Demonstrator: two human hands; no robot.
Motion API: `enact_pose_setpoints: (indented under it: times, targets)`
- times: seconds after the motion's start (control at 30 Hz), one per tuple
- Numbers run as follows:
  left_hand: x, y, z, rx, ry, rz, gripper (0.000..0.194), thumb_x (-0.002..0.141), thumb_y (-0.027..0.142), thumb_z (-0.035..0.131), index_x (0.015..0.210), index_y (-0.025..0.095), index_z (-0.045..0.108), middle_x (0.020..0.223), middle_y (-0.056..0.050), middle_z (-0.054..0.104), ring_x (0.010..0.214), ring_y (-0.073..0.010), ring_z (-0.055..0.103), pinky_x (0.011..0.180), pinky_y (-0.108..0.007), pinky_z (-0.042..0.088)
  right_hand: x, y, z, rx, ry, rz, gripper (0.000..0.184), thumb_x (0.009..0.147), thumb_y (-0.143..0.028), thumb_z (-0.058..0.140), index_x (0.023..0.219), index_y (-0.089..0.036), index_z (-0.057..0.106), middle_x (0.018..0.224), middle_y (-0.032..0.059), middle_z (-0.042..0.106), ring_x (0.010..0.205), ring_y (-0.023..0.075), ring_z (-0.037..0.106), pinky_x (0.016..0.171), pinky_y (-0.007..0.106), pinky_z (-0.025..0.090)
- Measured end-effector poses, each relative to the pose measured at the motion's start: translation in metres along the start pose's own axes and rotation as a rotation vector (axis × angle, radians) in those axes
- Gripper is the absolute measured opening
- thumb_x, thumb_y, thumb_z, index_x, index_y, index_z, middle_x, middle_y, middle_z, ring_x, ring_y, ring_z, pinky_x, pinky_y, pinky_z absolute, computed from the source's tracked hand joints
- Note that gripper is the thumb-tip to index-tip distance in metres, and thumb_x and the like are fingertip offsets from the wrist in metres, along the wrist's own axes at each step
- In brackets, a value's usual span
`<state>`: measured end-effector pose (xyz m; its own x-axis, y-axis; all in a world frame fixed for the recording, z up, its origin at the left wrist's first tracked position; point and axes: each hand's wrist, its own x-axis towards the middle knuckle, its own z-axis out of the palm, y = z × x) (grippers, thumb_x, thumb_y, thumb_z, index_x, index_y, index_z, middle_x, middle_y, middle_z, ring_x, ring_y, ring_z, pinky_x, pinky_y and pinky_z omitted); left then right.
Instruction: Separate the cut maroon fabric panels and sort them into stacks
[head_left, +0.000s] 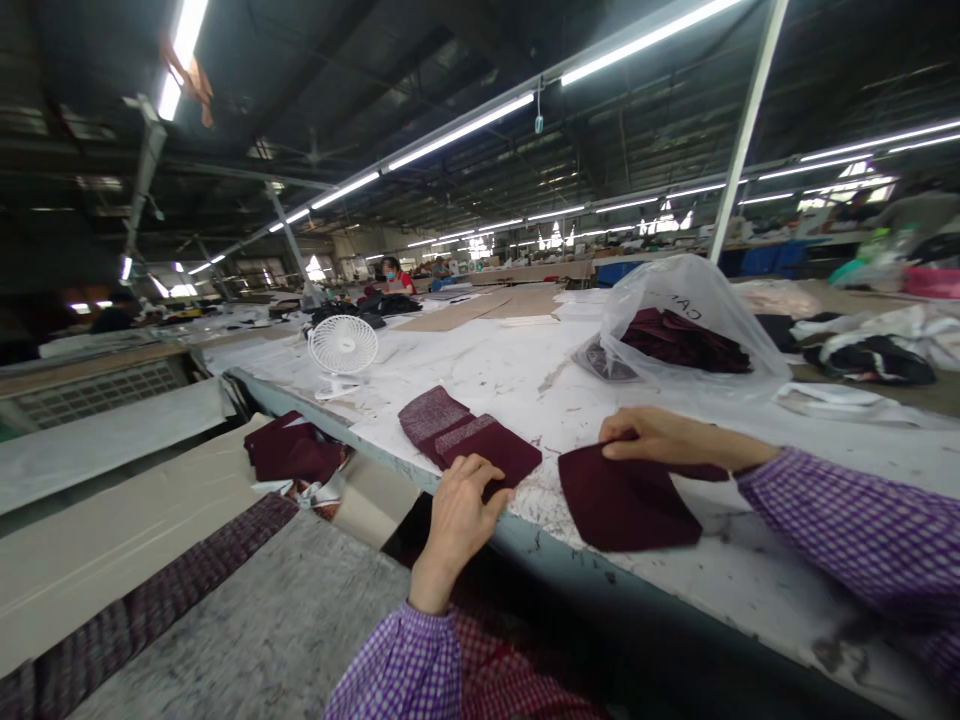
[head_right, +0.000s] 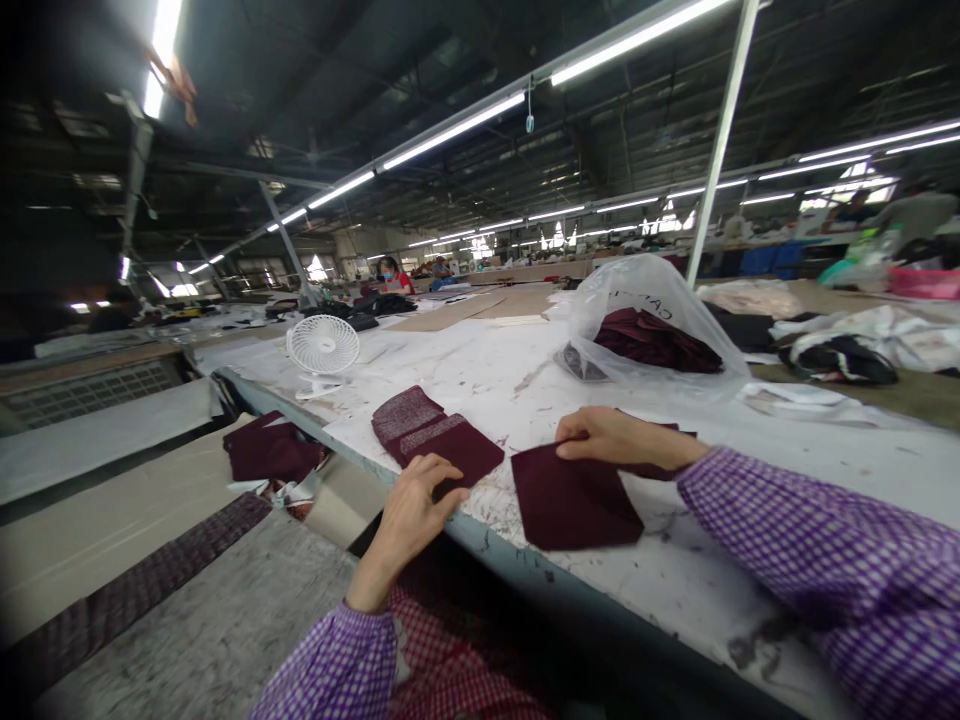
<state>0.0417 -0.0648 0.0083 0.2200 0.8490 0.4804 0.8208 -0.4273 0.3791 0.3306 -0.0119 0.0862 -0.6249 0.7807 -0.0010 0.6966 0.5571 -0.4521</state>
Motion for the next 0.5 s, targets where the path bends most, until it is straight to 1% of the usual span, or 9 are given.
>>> enact_pose_setpoints:
  times: [0.07,0.13,0.17,0.2,0.27,0.33,0.4,0.43,0.5]
  targets:
    - [0.003,0.004,0.001,0.069,-0.006,-0.008,0.014,0.081,0.028,0.062,0.091,0.02,0.065,0.091,-0.004,0.061,0.093,-0.0224,0.052,0.083,-0.038,0.042,-0.01,0.022,-0.022,0.08,0.077,0.142,0.037,0.085,-0.046,0.046,0.085,-0.013,0.063,0.076,0.0067,0.065,0.065,0.0151,0.056,0.058,0.026,0.04]
    - [0.006,0.01,0.003,0.129,-0.01,-0.016,0.009,0.081,0.024,0.06,0.088,0.02,0.065,0.09,-0.004,0.061,0.092,-0.0229,0.052,0.081,-0.037,0.041,-0.021,0.052,-0.035,0.079,0.139,0.211,0.043,0.088,-0.046,0.037,0.092,-0.01,0.062,0.079,0.0111,0.065,0.064,0.015,0.056,0.056,0.026,0.039]
    - [0.007,0.012,0.004,0.152,-0.008,-0.023,0.008,0.081,0.022,0.059,0.086,0.02,0.065,0.089,-0.004,0.062,0.091,-0.023,0.052,0.08,-0.037,0.041,-0.026,0.068,-0.038,0.052,0.164,0.239,0.044,0.088,-0.045,0.037,0.093,-0.009,0.062,0.08,0.0133,0.065,0.064,0.0157,0.057,0.055,0.026,0.039]
    - [0.008,0.014,0.005,0.168,-0.003,-0.032,0.008,0.081,0.02,0.057,0.083,0.019,0.065,0.087,-0.004,0.062,0.09,-0.023,0.052,0.079,-0.037,0.041,-0.03,0.085,-0.039,-0.009,0.188,0.27,0.043,0.086,-0.044,0.039,0.094,-0.009,0.062,0.079,0.0144,0.065,0.063,0.0166,0.058,0.054,0.027,0.039]
    - [0.009,0.015,0.007,0.17,0.026,-0.063,0.011,0.081,0.018,0.054,0.078,0.019,0.065,0.084,-0.005,0.062,0.088,-0.0226,0.053,0.078,-0.036,0.041,-0.034,0.118,-0.036,-0.178,0.233,0.324,0.036,0.078,-0.042,0.053,0.093,-0.011,0.063,0.077,0.0156,0.066,0.063,0.0205,0.061,0.054,0.029,0.043]
    - [0.011,0.013,0.008,0.116,0.075,-0.116,0.016,0.081,0.016,0.052,0.073,0.019,0.065,0.08,-0.004,0.063,0.085,-0.0214,0.054,0.078,-0.035,0.041,-0.032,0.142,-0.03,-0.337,0.313,0.317,0.036,0.07,-0.04,0.063,0.094,-0.014,0.063,0.081,0.0172,0.066,0.066,0.0269,0.062,0.054,0.035,0.046]
    - [0.012,0.007,0.009,0.007,0.115,-0.178,0.019,0.08,0.016,0.05,0.069,0.019,0.066,0.077,-0.003,0.064,0.081,-0.0196,0.056,0.075,-0.033,0.042,-0.024,0.15,-0.026,-0.492,0.405,0.27,0.038,0.068,-0.041,0.064,0.097,-0.017,0.063,0.092,0.0192,0.065,0.074,0.035,0.063,0.056,0.043,0.047]
    - [0.012,0.004,0.01,-0.054,0.126,-0.205,0.021,0.08,0.016,0.05,0.068,0.019,0.066,0.077,-0.003,0.066,0.078,-0.0186,0.057,0.074,-0.032,0.042,-0.018,0.146,-0.024,-0.55,0.435,0.241,0.038,0.069,-0.041,0.062,0.1,-0.019,0.062,0.098,0.0195,0.064,0.079,0.0382,0.062,0.057,0.047,0.048]
    - [0.012,-0.001,0.009,-0.158,0.136,-0.242,0.022,0.079,0.017,0.05,0.066,0.019,0.068,0.077,-0.002,0.067,0.075,-0.0174,0.058,0.072,-0.03,0.042,-0.006,0.124,-0.02,-0.596,0.469,0.156,0.037,0.075,-0.041,0.055,0.106,-0.021,0.061,0.106,0.0185,0.063,0.089,0.0399,0.061,0.066,0.053,0.048]
